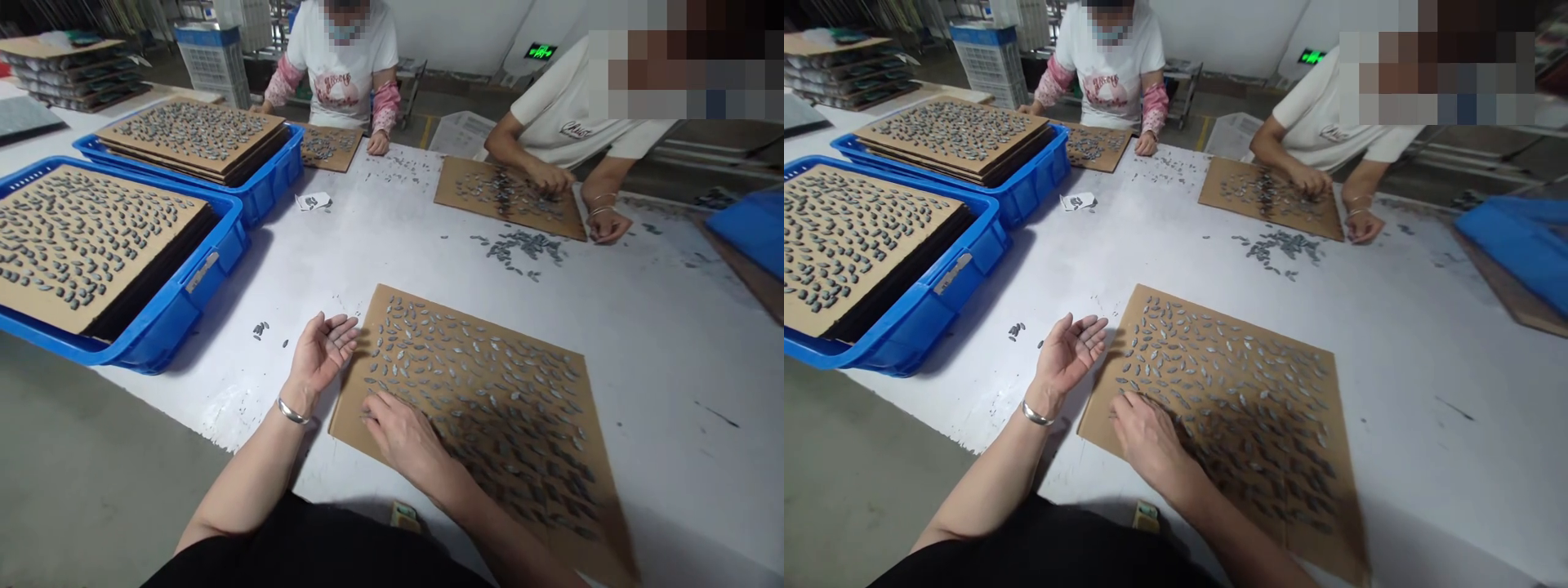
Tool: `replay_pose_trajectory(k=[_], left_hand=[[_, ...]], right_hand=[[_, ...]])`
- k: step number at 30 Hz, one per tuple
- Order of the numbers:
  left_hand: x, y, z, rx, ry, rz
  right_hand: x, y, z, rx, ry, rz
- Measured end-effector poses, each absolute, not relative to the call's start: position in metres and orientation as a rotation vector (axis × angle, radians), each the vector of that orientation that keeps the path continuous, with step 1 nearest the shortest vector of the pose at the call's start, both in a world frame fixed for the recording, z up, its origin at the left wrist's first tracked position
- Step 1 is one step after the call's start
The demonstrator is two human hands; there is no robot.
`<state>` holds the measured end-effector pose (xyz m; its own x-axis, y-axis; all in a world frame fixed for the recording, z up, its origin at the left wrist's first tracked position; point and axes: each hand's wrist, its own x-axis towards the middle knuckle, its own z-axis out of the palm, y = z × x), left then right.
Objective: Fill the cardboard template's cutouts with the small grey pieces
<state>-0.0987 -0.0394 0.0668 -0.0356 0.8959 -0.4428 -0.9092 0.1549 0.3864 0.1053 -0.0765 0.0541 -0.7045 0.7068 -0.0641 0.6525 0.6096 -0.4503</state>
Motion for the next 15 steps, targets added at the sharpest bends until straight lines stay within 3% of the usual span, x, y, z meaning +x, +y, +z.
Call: replay_pose_trajectory(k=[3, 15], left_hand=[[-0.101, -0.038, 0.068, -0.057, 0.705, 1.462], [-0.104, -0.035, 0.080, -0.210, 0.761, 1.525]], right_hand=[[0.124, -0.058, 0.066, -1.201, -2.485, 0.781], [0.211, 0.115, 0.095, -1.746, -2.349, 0.376]])
